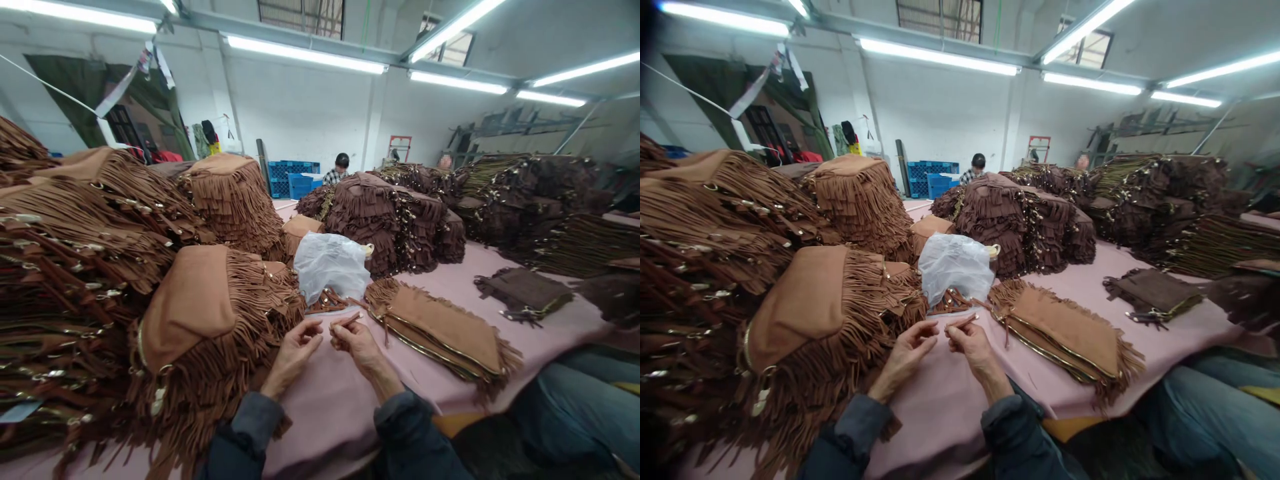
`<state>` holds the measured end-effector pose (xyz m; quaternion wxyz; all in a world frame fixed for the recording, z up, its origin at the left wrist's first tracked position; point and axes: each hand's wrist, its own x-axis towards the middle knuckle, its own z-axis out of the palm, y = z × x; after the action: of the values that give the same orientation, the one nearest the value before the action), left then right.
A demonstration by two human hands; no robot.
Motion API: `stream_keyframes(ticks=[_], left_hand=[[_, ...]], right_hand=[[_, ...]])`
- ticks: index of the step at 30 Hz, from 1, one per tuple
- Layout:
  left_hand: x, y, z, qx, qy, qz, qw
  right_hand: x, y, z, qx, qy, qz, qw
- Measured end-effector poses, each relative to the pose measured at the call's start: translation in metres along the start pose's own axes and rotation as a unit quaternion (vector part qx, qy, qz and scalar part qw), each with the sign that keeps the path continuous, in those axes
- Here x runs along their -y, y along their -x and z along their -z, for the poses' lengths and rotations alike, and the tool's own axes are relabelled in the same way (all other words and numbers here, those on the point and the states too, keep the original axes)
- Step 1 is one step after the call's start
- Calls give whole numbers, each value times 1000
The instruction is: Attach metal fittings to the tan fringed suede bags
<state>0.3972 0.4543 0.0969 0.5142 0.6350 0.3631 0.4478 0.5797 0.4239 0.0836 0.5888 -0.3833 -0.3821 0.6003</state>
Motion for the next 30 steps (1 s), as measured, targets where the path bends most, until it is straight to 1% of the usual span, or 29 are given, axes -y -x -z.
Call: stream_keyframes(ticks=[2, 4, 6, 10, 13, 15, 16, 17, 19, 20, 21, 22, 23, 24, 25, 26, 27, 28, 29, 30], left_hand=[[-10, 8, -8, 7, -36, -36, 999], [-16, 13, -13, 1, -61, -54, 997], [-17, 16, -15, -11, -88, -55, 995], [-10, 27, -18, -34, -171, -39, 984], [-16, 39, -14, -27, -257, -37, 965], [-32, 48, -5, -38, -320, -75, 944], [-43, 53, 3, -66, -350, -109, 928], [-55, 57, 12, -111, -379, -147, 907], [-79, 64, 40, -225, -432, -198, 851], [-89, 65, 56, -273, -457, -203, 822], [-96, 66, 73, -304, -478, -192, 801], [-102, 66, 90, -320, -492, -180, 790], [-107, 66, 105, -327, -496, -165, 787], [-111, 66, 118, -329, -491, -154, 792], [-115, 67, 127, -329, -479, -149, 800], [-119, 70, 131, -329, -464, -153, 808], [-124, 73, 131, -329, -449, -166, 814], [-129, 78, 125, -328, -435, -188, 817], [-132, 84, 115, -317, -428, -215, 819], [-133, 91, 100, -286, -428, -243, 822]], right_hand=[[0, 1, -1, 17, 34, 0, 999], [1, 2, -2, 28, 61, -9, 998], [2, 4, -6, 30, 74, -17, 997], [-1, 12, -15, 14, 73, -2, 997], [-9, 13, -14, 30, 63, -10, 997], [-15, 9, -9, 34, 64, -16, 997], [-18, 7, -6, 26, 63, -18, 998], [-20, 6, -3, 12, 61, -18, 998], [-21, 3, 2, -19, 55, -14, 998], [-21, 3, 3, -32, 52, -11, 998], [-21, 2, 4, -41, 51, -9, 998], [-20, 3, 4, -47, 49, -8, 998], [-20, 3, 4, -49, 47, -8, 998], [-21, 4, 3, -49, 46, -9, 998], [-21, 5, 1, -46, 43, -10, 998], [-21, 5, 0, -42, 39, -9, 998], [-22, 6, -1, -41, 31, -7, 999], [-21, 5, -1, -45, 22, -2, 999], [-20, 4, 1, -56, 13, 4, 998], [-18, 3, 5, -79, 6, 13, 997]])
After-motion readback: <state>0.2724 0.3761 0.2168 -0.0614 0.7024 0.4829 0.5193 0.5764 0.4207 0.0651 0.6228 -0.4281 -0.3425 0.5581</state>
